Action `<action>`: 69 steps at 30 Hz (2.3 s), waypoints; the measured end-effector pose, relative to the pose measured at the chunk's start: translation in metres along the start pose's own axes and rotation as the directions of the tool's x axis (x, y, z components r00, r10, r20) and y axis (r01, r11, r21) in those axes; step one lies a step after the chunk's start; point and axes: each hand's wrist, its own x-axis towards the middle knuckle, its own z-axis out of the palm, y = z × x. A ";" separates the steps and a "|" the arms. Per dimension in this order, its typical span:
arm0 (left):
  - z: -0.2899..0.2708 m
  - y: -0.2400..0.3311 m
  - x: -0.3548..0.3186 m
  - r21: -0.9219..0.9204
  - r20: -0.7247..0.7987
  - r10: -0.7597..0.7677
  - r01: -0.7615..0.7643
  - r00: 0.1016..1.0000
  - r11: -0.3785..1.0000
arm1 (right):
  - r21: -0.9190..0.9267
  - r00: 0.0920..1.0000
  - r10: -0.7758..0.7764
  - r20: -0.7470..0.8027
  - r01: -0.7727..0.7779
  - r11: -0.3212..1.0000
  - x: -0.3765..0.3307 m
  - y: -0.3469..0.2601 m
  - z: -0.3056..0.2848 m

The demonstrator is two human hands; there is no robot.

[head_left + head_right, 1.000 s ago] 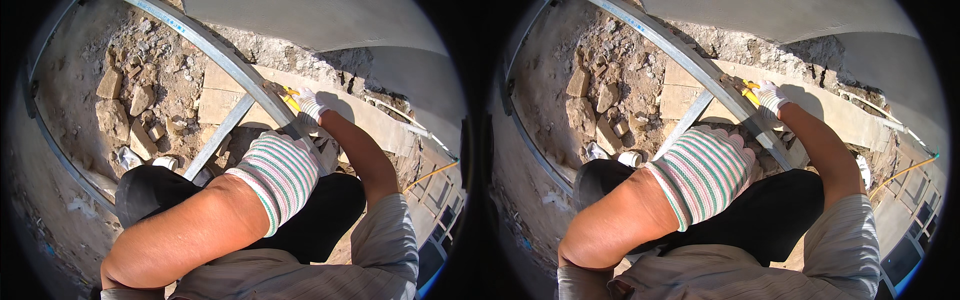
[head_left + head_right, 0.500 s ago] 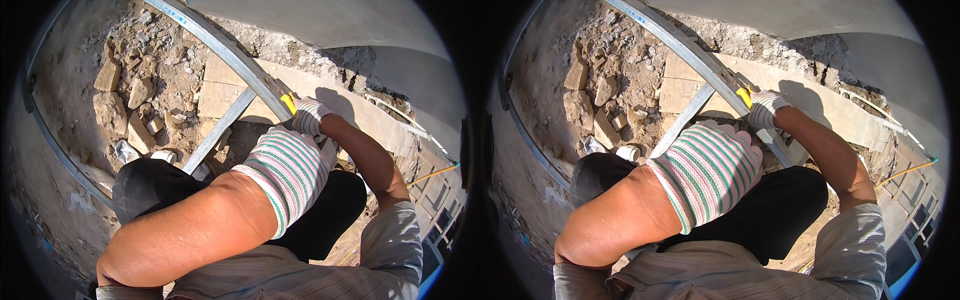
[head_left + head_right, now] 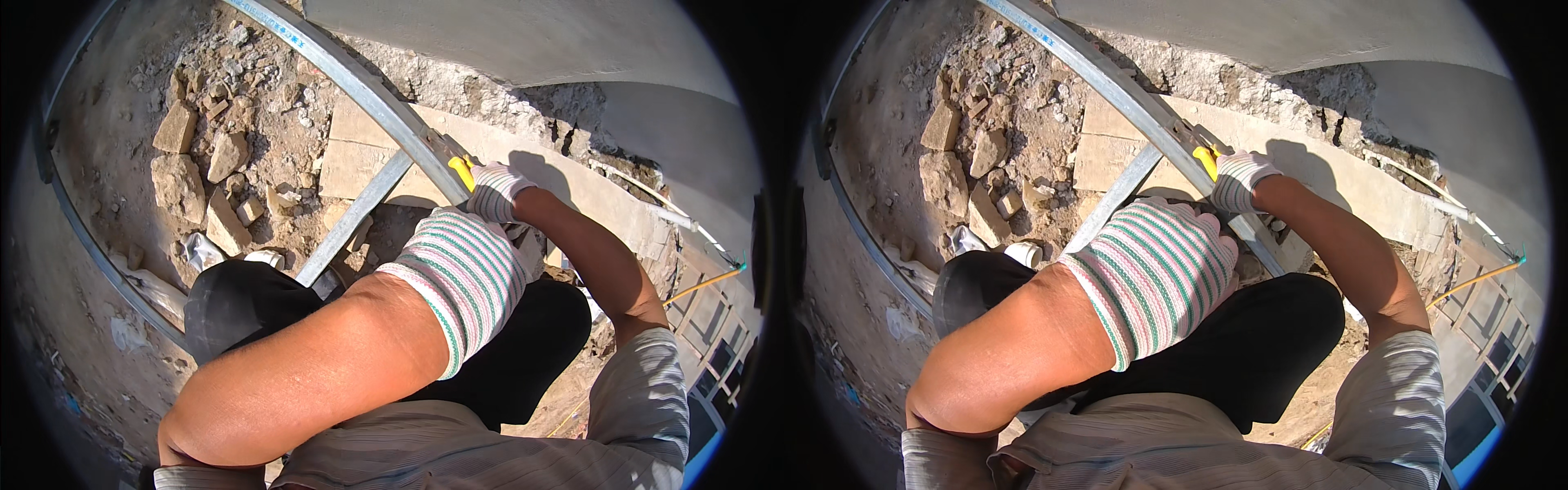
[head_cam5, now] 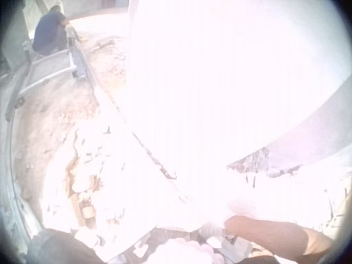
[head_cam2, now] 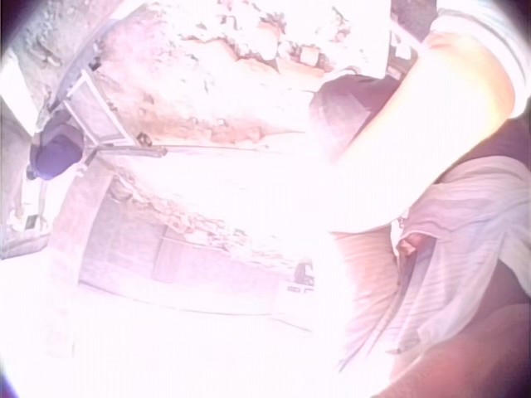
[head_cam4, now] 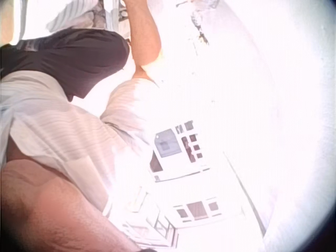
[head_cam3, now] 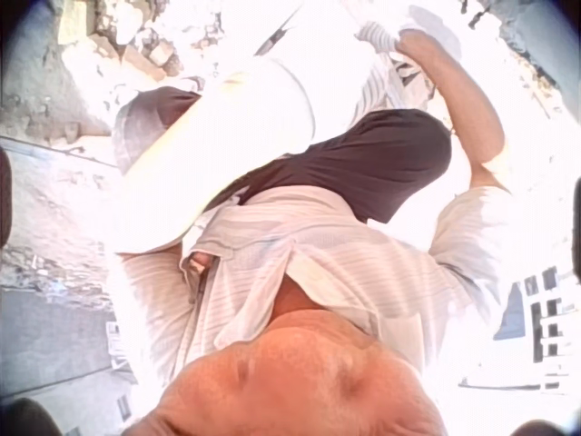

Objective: The person retrieves a pair of pliers from a toolbox and uses them to bend and adjust a metal frame on the ground. They repeatedly reposition the frame and apply force with the pliers to shape the metal. Another person is visible nearby but does not assist.

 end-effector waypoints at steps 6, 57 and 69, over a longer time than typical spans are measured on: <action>0.002 -0.005 -0.005 0.028 0.043 -0.046 0.045 0.998 0.999 | -0.046 0.998 -0.023 -0.056 0.020 0.999 0.017 -0.005 0.015; 0.009 -0.006 -0.007 0.045 0.003 0.032 -0.032 0.999 0.998 | 0.346 0.861 0.128 -0.493 0.059 0.937 0.085 0.078 0.060; 0.003 -0.005 0.004 0.020 0.036 0.035 -0.036 0.999 0.999 | -0.012 0.996 -0.039 -0.078 0.039 0.999 0.002 0.011 0.022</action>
